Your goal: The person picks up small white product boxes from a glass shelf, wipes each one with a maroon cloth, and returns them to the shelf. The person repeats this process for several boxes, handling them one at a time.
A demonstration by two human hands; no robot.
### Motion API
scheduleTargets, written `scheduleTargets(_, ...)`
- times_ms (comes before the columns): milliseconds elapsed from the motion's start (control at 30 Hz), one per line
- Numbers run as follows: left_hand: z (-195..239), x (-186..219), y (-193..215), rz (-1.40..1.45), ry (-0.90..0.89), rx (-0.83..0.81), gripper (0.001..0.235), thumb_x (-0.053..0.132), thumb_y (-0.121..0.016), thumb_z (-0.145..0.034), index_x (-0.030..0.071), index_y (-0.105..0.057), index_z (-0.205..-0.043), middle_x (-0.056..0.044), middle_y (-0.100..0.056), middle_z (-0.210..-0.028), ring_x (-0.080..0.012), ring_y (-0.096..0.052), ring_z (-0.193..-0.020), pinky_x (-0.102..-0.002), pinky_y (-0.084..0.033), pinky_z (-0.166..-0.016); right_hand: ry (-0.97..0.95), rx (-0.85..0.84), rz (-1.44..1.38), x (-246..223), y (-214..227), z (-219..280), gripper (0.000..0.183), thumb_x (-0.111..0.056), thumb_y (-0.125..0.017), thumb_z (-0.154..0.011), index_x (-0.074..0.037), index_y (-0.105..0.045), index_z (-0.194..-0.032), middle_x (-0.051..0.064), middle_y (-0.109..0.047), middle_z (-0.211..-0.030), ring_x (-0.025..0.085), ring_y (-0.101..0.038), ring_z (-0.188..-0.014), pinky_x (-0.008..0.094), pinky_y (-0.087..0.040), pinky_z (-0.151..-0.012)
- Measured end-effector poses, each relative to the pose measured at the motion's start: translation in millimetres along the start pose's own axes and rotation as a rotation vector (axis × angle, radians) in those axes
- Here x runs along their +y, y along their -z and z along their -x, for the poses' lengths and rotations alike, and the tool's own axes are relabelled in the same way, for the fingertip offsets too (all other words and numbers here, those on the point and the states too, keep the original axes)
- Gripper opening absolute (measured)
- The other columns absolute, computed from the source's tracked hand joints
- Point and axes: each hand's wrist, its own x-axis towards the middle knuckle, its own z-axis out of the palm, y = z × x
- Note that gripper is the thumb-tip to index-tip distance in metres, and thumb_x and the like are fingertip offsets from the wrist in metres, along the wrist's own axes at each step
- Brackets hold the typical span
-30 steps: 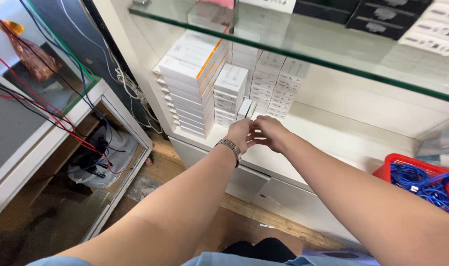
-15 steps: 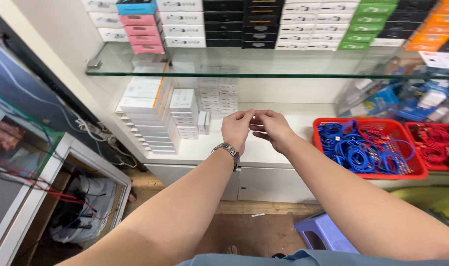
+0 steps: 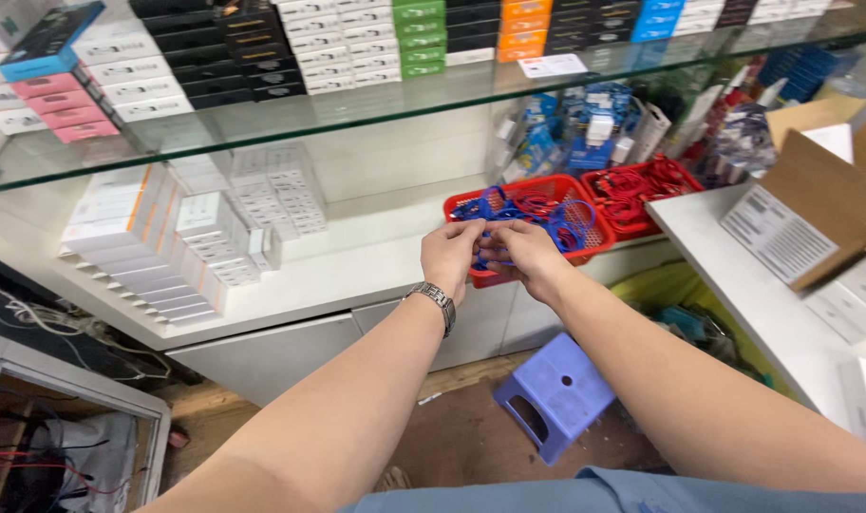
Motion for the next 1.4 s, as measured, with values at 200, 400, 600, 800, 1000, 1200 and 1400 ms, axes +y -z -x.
scheduleTargets(200, 64, -56, -107, -0.026, 0.072, -0.076, 0.021, 0.022, -0.076, -0.088, 0.003, -0.076, -0.097, -0.001, -0.071, -0.082, -0.0101, -0.061, -0.071, -0.027, -0.050, -0.064, -0.038, 0.100, 0.032, 9, 121, 72, 0.022, -0.019, -0.052, -0.102, -0.010, -0.064, -0.117, 0.004, -0.074, -0.103, 0.014, -0.070, -0.093, 0.034, -0.057, -0.084)
scheduleTargets(400, 107, -96, -183, -0.061, 0.149, -0.229, 0.022, 0.024, -0.075, -0.090, 0.004, -0.075, -0.098, -0.002, -0.072, -0.086, -0.0113, -0.063, -0.075, -0.028, -0.052, -0.068, -0.048, 0.213, -0.002, 21, 205, 130, 0.023, -0.020, -0.051, -0.102, -0.011, -0.064, -0.119, 0.003, -0.072, -0.104, 0.014, -0.069, -0.095, 0.034, -0.057, -0.086)
scheduleTargets(600, 129, -130, -239, -0.099, 0.215, -0.396, 0.023, 0.024, -0.075, -0.090, 0.003, -0.073, -0.101, -0.004, -0.072, -0.088, -0.0130, -0.064, -0.076, -0.029, -0.054, -0.071, -0.039, 0.337, -0.086, 39, 266, 169, 0.025, -0.022, -0.051, -0.103, -0.009, -0.063, -0.121, 0.004, -0.071, -0.104, 0.015, -0.068, -0.095, 0.033, -0.057, -0.085)
scheduleTargets(800, 158, -153, -297, -0.246, 0.272, -0.510, 0.049, 0.027, -0.077, -0.086, -0.002, -0.063, -0.122, -0.010, -0.070, -0.104, -0.0191, -0.065, -0.088, -0.036, -0.057, -0.078, 0.011, 0.514, -0.154, 54, 344, 204, 0.030, -0.013, -0.056, -0.097, -0.007, -0.062, -0.126, 0.006, -0.068, -0.109, 0.018, -0.065, -0.097, 0.035, -0.058, -0.085)
scheduleTargets(1000, 192, -195, -374, -0.378, 0.382, -0.588, 0.079, 0.045, -0.065, -0.093, -0.008, -0.040, -0.146, -0.021, -0.052, -0.139, -0.0291, -0.059, -0.122, -0.045, -0.058, -0.096, -0.051, 0.612, -0.112, 66, 451, 231, 0.040, -0.015, -0.056, -0.097, -0.005, -0.058, -0.136, 0.009, -0.065, -0.123, 0.024, -0.062, -0.110, 0.038, -0.056, -0.092)
scheduleTargets(1200, 211, -252, -442, -0.439, 0.475, -0.558, 0.075, 0.050, -0.057, -0.097, -0.003, -0.041, -0.149, -0.021, -0.046, -0.151, -0.0338, -0.049, -0.135, -0.049, -0.047, -0.103, -0.229, 0.683, 0.169, 82, 539, 261, 0.047, -0.023, -0.059, -0.096, -0.006, -0.061, -0.140, 0.009, -0.060, -0.140, 0.024, -0.057, -0.126, 0.041, -0.049, -0.105)
scheduleTargets(1400, 228, -314, -476, -0.170, 0.662, -0.488, 0.063, 0.042, -0.056, -0.098, -0.005, -0.053, -0.141, -0.021, -0.063, -0.140, -0.0342, -0.064, -0.122, -0.047, -0.054, -0.099, -0.458, 0.526, 0.094, 105, 586, 276, 0.053, -0.028, -0.056, -0.103, -0.001, -0.046, -0.148, 0.014, -0.051, -0.147, 0.028, -0.049, -0.134, 0.049, -0.042, -0.111)
